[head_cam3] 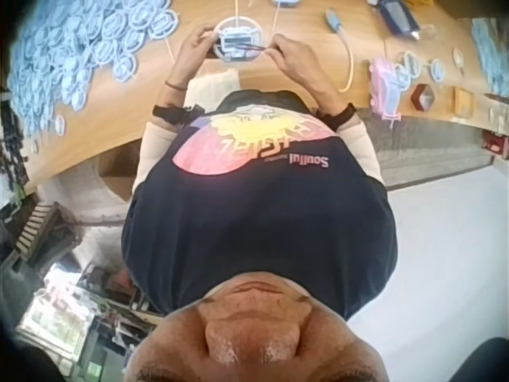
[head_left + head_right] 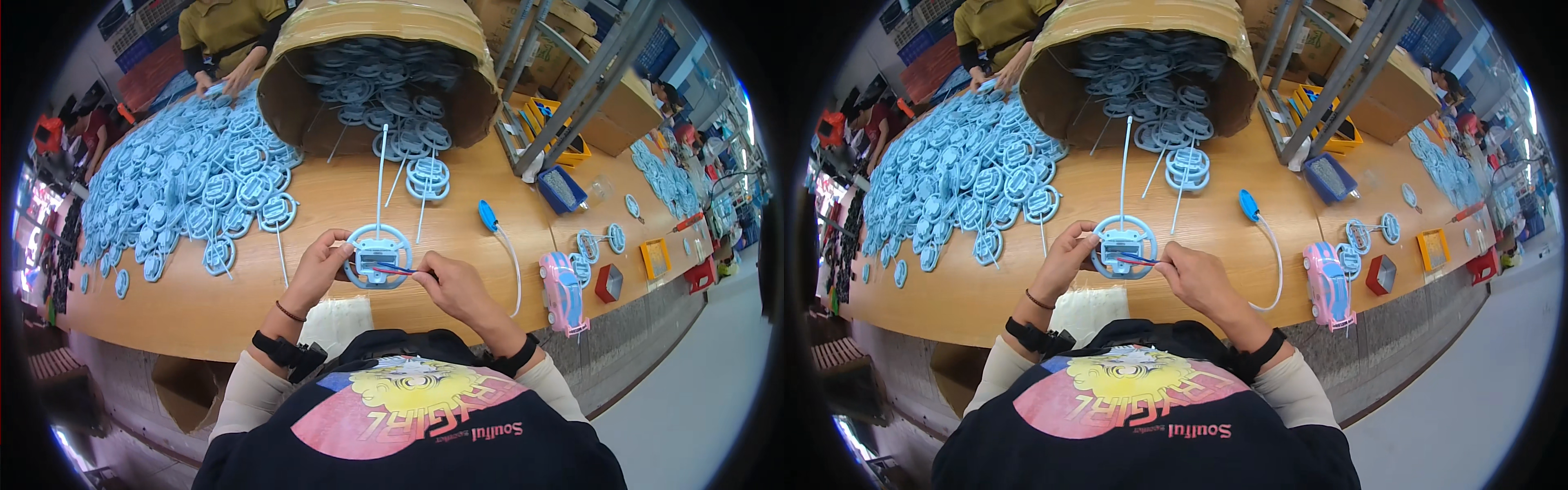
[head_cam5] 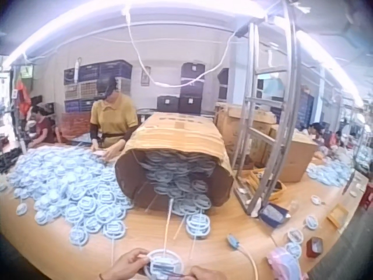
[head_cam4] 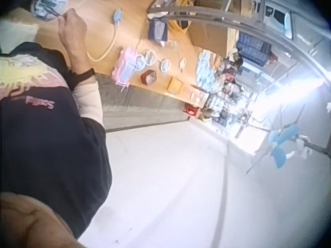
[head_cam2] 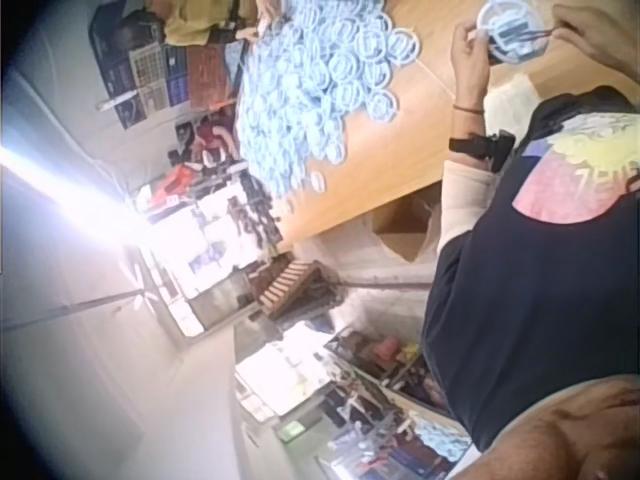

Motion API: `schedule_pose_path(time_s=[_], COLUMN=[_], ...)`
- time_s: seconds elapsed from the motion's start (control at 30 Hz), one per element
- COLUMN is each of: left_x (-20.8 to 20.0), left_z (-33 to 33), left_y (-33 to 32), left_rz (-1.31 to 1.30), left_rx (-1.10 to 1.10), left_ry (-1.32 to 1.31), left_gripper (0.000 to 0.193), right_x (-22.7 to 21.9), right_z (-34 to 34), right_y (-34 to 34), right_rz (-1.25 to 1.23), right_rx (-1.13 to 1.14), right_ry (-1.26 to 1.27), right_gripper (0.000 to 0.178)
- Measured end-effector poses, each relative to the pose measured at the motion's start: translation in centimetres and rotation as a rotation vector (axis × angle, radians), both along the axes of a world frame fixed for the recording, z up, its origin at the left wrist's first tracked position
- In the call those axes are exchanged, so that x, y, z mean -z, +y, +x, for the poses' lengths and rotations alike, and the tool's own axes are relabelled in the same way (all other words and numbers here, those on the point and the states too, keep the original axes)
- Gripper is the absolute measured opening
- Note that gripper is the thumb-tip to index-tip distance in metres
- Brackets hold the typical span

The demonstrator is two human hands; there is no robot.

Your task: The person repeatedly picks up light blue plastic circular components and white plastic sticks from a table. They insert the sticks into the center of the components and use a red and blue tool to press or secure the connection. The assembled units are placed on the table, accumulating in a pile.

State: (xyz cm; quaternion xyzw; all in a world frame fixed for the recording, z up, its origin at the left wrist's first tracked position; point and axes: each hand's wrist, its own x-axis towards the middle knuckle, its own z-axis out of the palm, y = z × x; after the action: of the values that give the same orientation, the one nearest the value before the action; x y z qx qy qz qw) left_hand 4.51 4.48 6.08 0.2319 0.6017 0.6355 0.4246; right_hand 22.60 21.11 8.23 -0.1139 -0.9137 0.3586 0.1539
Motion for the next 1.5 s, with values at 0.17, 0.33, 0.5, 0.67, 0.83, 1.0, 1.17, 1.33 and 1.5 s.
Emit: schedule_pose_path(time_s=[0.17,0.33,0.5,0.67,0.83,1.0,1.17,1.33,1.5], left_x=[-0.3,-0.6,0.3,0.6,1.1,2.3,4.5,4.8,4.6], left_z=[0.1,0.2,-0.6,0.0,0.9,0.8,0.3,-0.7,-1.0], left_y=[0.9,1.5,1.2,0.6,1.4,1.6,1.8,2.6,3.4], left_rz=[0.033,0.073,0.073,0.148,0.243,0.291,0.282,0.248,0.234], left_rx=[0.041,-0.009,0.013,0.027,0.067,0.096,0.007,-0.077,-0.089], left_ry=[-0.064,-0.131,-0.169,-0.289,-0.587,-0.572,-0.606,-0.602,-0.652], left_gripper=[0.027,0.028,0.026,0.03,0.04,0.042,0.04,0.041,0.042], right_x=[-0.1,0.2,-0.2,0.7,1.1,1.7,2.8,3.2,3.6], right_z=[-0.1,-0.3,-0.4,-1.1,-1.0,-1.0,-1.6,-2.4,-2.7], right_y=[0.6,0.9,0.3,0.3,0.0,-0.1,-0.4,-0.9,-0.7], right_rz=[-0.054,-0.096,-0.115,-0.16,-0.166,-0.154,-0.169,-0.225,-0.255], right_rx=[0.022,0.01,0.01,-0.005,-0.005,0.004,0.046,0.098,0.138], right_ry=[-0.015,0.018,0.01,0.033,0.061,0.047,0.031,0.054,0.039], right_gripper=[0.016,0.016,0.017,0.017,0.018,0.017,0.018,0.018,0.019])
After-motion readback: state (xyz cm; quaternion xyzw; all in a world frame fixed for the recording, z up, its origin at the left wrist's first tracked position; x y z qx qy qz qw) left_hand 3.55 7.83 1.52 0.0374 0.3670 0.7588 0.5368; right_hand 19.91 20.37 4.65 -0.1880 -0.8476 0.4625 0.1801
